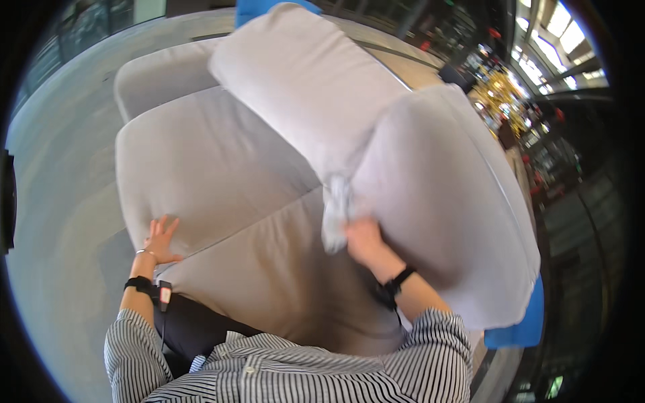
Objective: The person wipes a blue chair, a gray sofa, a red chair, and the wooden armrest of a black armchair with a cloth.
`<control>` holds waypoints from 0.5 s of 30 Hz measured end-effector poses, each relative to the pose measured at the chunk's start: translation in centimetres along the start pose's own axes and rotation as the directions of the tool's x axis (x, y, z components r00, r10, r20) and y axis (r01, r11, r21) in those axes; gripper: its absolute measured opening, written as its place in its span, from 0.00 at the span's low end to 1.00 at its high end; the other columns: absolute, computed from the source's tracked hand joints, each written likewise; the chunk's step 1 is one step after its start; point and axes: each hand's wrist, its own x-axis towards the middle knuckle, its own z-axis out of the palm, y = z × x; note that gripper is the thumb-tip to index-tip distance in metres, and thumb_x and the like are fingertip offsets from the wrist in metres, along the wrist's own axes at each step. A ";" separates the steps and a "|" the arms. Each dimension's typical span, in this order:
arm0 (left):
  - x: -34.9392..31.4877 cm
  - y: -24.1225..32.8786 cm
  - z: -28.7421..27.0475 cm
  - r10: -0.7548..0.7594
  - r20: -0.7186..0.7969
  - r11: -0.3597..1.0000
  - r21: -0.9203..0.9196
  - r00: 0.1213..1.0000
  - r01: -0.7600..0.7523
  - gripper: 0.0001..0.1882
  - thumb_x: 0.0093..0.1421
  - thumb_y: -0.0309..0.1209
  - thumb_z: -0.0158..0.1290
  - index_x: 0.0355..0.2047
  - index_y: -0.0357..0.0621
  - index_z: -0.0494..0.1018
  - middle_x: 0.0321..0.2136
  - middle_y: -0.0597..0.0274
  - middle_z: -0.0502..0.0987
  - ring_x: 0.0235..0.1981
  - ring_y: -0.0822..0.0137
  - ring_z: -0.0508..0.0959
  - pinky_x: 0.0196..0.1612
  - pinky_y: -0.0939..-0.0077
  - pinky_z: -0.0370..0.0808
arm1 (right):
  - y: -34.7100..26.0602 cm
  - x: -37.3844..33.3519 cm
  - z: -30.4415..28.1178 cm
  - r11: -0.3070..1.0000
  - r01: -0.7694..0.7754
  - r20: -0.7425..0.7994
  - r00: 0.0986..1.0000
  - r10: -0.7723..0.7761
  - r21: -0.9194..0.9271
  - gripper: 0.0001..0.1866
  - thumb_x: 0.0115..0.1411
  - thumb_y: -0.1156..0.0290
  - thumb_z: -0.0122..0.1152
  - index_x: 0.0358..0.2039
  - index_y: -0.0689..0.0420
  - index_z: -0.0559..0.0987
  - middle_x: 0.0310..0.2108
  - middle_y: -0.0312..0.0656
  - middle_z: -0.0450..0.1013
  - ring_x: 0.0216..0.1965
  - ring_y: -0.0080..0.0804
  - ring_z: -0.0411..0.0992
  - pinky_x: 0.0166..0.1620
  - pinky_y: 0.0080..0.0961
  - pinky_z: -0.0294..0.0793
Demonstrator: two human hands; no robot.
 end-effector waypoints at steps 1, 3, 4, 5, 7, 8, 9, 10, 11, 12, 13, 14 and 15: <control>-0.1 0.1 -0.1 0.030 -0.014 0.999 0.017 0.999 -0.030 0.59 0.36 0.47 0.66 0.64 0.70 0.41 0.66 0.62 0.37 0.65 0.47 0.37 0.55 0.33 0.56 | -3.3 -1.1 1.5 0.957 -0.096 0.417 0.908 -0.028 0.272 0.17 0.50 0.73 0.52 0.43 0.50 0.77 0.49 0.51 0.69 0.53 0.48 0.65 0.55 0.42 0.62; 0.0 0.1 -0.1 0.049 -0.019 0.998 0.030 0.999 -0.048 0.59 0.36 0.47 0.66 0.64 0.68 0.40 0.66 0.62 0.39 0.65 0.47 0.37 0.55 0.32 0.54 | -5.1 -0.5 1.6 0.919 -0.160 0.535 0.842 -0.064 0.360 0.15 0.50 0.73 0.53 0.39 0.50 0.78 0.43 0.47 0.73 0.45 0.39 0.71 0.48 0.36 0.69; 0.1 -0.7 -0.1 0.050 -0.046 0.998 -0.030 0.998 -0.052 0.60 0.35 0.48 0.66 0.64 0.67 0.39 0.65 0.60 0.38 0.65 0.46 0.36 0.56 0.31 0.53 | -5.8 1.4 0.0 0.928 -0.167 0.513 0.858 -0.030 0.333 0.14 0.49 0.73 0.55 0.38 0.51 0.78 0.40 0.46 0.75 0.42 0.36 0.73 0.45 0.33 0.71; 0.1 -0.8 0.0 0.076 -0.070 0.993 -0.088 0.995 -0.082 0.62 0.35 0.49 0.67 0.65 0.67 0.38 0.65 0.57 0.38 0.65 0.45 0.36 0.56 0.30 0.51 | -4.7 2.6 -0.3 0.771 -0.255 0.398 0.918 0.003 0.583 0.14 0.49 0.73 0.56 0.38 0.53 0.78 0.37 0.45 0.75 0.39 0.35 0.74 0.42 0.32 0.72; 0.2 0.3 0.0 -0.055 -0.123 0.996 -0.079 0.991 0.045 0.63 0.33 0.51 0.67 0.65 0.65 0.37 0.65 0.55 0.37 0.65 0.43 0.35 0.55 0.29 0.51 | -0.5 6.0 -1.5 0.508 -0.245 0.130 0.959 0.252 0.826 0.14 0.48 0.74 0.60 0.38 0.60 0.77 0.30 0.45 0.76 0.33 0.31 0.75 0.38 0.26 0.73; -0.3 0.5 -0.1 -0.187 -0.176 0.982 -0.067 0.966 0.178 0.65 0.32 0.52 0.68 0.65 0.64 0.37 0.65 0.52 0.35 0.65 0.41 0.34 0.54 0.28 0.51 | -1.1 8.4 -3.6 0.081 0.100 -0.124 0.913 0.388 0.992 0.15 0.50 0.75 0.58 0.40 0.62 0.75 0.28 0.46 0.76 0.31 0.31 0.75 0.36 0.28 0.73; -1.1 0.5 -0.8 -0.255 -0.068 0.965 -0.078 0.964 0.250 0.66 0.32 0.54 0.67 0.65 0.65 0.34 0.65 0.47 0.31 0.65 0.41 0.31 0.54 0.27 0.50 | -0.6 10.3 -5.6 0.269 0.109 -0.219 0.879 0.424 0.957 0.17 0.50 0.77 0.57 0.43 0.60 0.74 0.30 0.47 0.76 0.32 0.34 0.75 0.37 0.31 0.73; -1.8 0.0 -1.0 -0.293 -0.066 0.954 -0.078 0.954 0.288 0.66 0.32 0.54 0.67 0.65 0.65 0.34 0.65 0.47 0.31 0.65 0.41 0.31 0.54 0.27 0.50 | -0.6 12.4 -7.0 0.446 0.118 -0.331 0.837 0.435 0.887 0.19 0.50 0.78 0.55 0.45 0.58 0.73 0.32 0.48 0.76 0.33 0.38 0.76 0.38 0.33 0.73; -1.7 -0.4 -0.7 -0.275 -0.039 0.958 -0.096 0.961 0.271 0.67 0.33 0.54 0.67 0.65 0.65 0.33 0.65 0.47 0.29 0.65 0.40 0.29 0.54 0.26 0.49 | -1.7 14.3 -7.1 0.435 0.137 -0.334 0.846 0.415 0.890 0.19 0.50 0.78 0.55 0.45 0.58 0.73 0.32 0.48 0.76 0.33 0.38 0.76 0.38 0.33 0.73; -1.7 -0.3 -0.7 -0.246 -0.012 0.963 -0.118 0.969 0.243 0.67 0.33 0.54 0.67 0.65 0.66 0.32 0.65 0.47 0.28 0.64 0.40 0.27 0.54 0.26 0.48 | -2.9 16.0 -6.9 0.657 0.027 -0.377 0.836 0.398 0.754 0.21 0.50 0.79 0.53 0.47 0.55 0.72 0.35 0.48 0.75 0.34 0.42 0.75 0.39 0.35 0.73; -1.7 -0.4 -0.8 -0.238 0.022 0.965 -0.107 0.971 0.239 0.67 0.34 0.57 0.65 0.65 0.64 0.29 0.65 0.47 0.25 0.64 0.40 0.25 0.53 0.25 0.48 | -4.5 17.6 -6.4 0.826 -0.085 -0.420 0.829 0.369 0.558 0.24 0.49 0.80 0.52 0.49 0.51 0.72 0.37 0.49 0.75 0.36 0.46 0.74 0.40 0.37 0.73; -1.5 0.2 -1.0 -0.239 0.018 0.964 -0.118 0.971 0.240 0.67 0.34 0.57 0.65 0.65 0.64 0.29 0.65 0.47 0.25 0.64 0.40 0.25 0.53 0.25 0.48 | -5.6 19.0 -4.5 0.835 -0.086 -0.403 0.847 0.348 0.543 0.26 0.48 0.80 0.50 0.49 0.47 0.72 0.40 0.50 0.73 0.38 0.51 0.72 0.42 0.40 0.72; -1.5 0.4 -1.2 -0.231 0.045 0.967 -0.095 0.972 0.235 0.67 0.34 0.58 0.64 0.65 0.63 0.29 0.64 0.46 0.25 0.64 0.39 0.24 0.53 0.25 0.48 | -7.5 21.1 -2.1 0.817 -0.146 -0.356 0.847 0.395 0.558 0.23 0.50 0.77 0.50 0.49 0.47 0.72 0.40 0.50 0.73 0.38 0.50 0.72 0.42 0.41 0.72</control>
